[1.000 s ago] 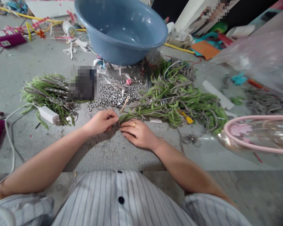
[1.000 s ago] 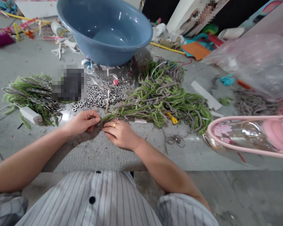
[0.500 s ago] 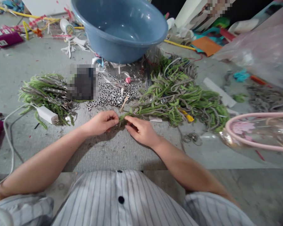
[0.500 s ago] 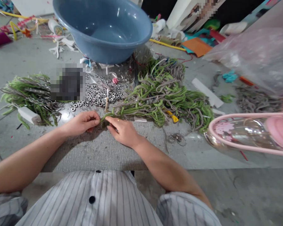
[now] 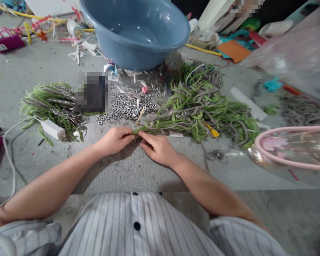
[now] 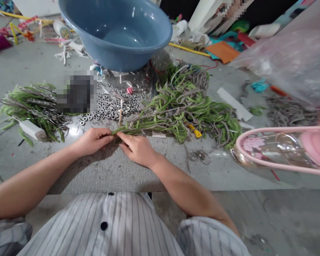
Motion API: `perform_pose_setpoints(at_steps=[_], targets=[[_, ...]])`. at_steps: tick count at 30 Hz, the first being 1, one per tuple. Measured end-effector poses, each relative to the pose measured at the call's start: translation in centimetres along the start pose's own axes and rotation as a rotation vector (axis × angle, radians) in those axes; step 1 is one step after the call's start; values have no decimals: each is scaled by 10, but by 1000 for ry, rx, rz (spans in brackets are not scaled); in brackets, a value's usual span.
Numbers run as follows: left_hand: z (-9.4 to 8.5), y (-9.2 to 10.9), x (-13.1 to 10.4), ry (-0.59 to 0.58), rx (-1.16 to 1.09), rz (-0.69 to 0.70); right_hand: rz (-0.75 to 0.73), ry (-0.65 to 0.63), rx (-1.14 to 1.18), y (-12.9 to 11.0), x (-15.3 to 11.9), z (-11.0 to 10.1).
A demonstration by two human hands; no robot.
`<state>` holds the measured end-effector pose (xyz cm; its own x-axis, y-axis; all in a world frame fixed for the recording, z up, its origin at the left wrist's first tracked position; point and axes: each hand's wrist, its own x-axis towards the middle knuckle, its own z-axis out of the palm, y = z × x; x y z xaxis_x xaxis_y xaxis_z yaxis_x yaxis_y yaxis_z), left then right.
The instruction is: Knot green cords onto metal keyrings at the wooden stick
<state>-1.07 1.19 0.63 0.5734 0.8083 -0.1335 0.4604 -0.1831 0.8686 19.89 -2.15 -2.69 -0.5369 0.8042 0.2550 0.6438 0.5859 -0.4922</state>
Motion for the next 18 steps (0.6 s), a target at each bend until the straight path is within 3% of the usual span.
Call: perform_pose_setpoints(at_steps=[4,9,12,18], targets=[[-2,-3,0,0,-257,-89,107,20,-110,2,0,1],[-6,-4,0,118,-548,-154,300,79,-97,9,1,-2],[-9,-5,1,149,-698,-151,417,224,148,17,3,-4],[-16,-5,3,182,-777,-157,537,664,712,48,11,-8]])
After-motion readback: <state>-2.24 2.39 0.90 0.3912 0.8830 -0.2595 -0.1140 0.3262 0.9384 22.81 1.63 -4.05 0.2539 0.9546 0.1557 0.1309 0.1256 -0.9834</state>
